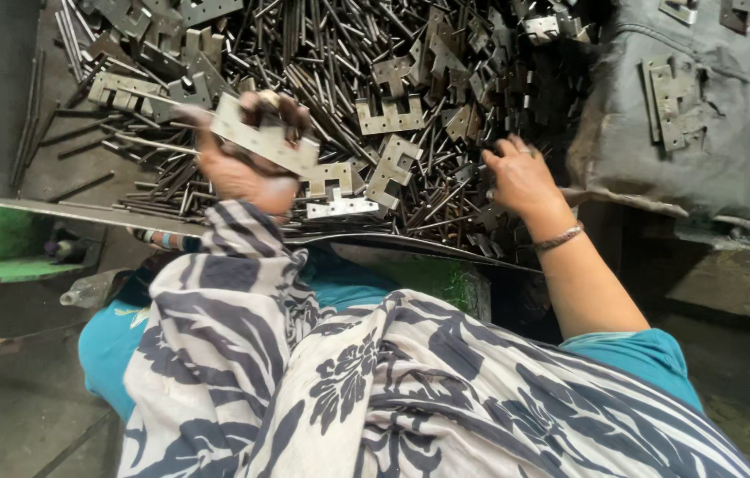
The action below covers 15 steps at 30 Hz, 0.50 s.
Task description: The person sorts through a bin of metal hinge components by hand, picking up individual pieces and placing them onto a side tray or another part of the workspace.
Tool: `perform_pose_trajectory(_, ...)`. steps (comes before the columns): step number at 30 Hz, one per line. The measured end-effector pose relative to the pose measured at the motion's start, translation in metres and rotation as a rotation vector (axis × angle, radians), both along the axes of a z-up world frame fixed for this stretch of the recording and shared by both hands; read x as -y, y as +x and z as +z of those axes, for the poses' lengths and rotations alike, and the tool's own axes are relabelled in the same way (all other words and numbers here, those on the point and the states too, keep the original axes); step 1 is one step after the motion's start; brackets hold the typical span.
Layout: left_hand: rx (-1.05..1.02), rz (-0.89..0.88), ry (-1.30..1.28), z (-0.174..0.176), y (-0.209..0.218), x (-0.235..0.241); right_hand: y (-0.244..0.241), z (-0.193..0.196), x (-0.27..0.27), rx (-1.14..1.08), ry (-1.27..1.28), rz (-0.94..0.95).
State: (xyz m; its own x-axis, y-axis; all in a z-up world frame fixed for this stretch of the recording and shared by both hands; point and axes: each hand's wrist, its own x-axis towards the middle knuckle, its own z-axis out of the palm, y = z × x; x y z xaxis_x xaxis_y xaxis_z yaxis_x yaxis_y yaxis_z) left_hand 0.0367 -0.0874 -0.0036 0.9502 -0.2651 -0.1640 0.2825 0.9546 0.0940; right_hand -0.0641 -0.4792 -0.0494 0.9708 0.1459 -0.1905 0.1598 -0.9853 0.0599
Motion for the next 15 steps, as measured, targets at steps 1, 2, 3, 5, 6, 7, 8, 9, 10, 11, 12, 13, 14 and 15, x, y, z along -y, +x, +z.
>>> perform_pose_trajectory(1, 0.002, 0.019, 0.005, 0.004, 0.002, -0.011, 0.002, -0.013, 0.004, -0.098, 0.024, -0.041)
perform_pose_trajectory(2, 0.092, 0.032, 0.096, 0.006, 0.003, -0.023, 0.002, -0.022, 0.012, -0.097, 0.029, -0.021)
perform_pose_trajectory(3, 0.172, 0.052, 0.197, 0.005, 0.001, -0.038, 0.000, -0.029, 0.020, -0.076, 0.041, 0.010)
perform_pose_trajectory(5, 0.178, 0.128, 0.655, -0.005, 0.006, -0.050, -0.002, -0.038, 0.030, -0.067, 0.023, 0.061)
perform_pose_trajectory(6, 0.175, 0.169, 1.096, -0.012, 0.005, -0.055, -0.002, -0.041, 0.032, -0.078, -0.008, 0.080)
perform_pose_trajectory(7, 0.365, 0.162, 1.408, -0.018, 0.004, -0.059, -0.003, -0.041, 0.033, -0.075, -0.002, 0.103)
perform_pose_trajectory(8, 0.555, 0.146, 1.718, -0.023, 0.001, -0.064, -0.005, -0.040, 0.031, -0.084, -0.089, 0.120)
perform_pose_trajectory(9, 0.597, -0.005, 1.874, -0.028, -0.003, -0.064, -0.005, -0.039, 0.029, -0.091, -0.182, 0.131)
perform_pose_trajectory(10, 0.634, -0.167, 2.023, -0.034, -0.007, -0.062, -0.002, -0.039, 0.027, -0.085, -0.183, 0.148)
perform_pose_trajectory(11, 0.625, -0.157, 2.024, -0.040, -0.008, -0.057, -0.001, -0.037, 0.027, -0.125, -0.174, 0.136)
perform_pose_trajectory(12, 0.761, -0.237, 2.267, -0.047, -0.009, -0.052, 0.000, -0.037, 0.027, -0.165, -0.165, 0.123)
perform_pose_trajectory(13, 0.910, -0.330, 2.500, -0.054, -0.010, -0.047, -0.001, -0.037, 0.027, -0.164, -0.169, 0.126)
perform_pose_trajectory(14, 0.906, -0.326, 2.499, -0.061, -0.009, -0.044, -0.001, -0.038, 0.028, -0.068, -0.113, 0.132)
perform_pose_trajectory(15, 1.001, -0.314, 2.578, -0.067, -0.006, -0.040, -0.001, -0.039, 0.030, 0.030, -0.059, 0.134)
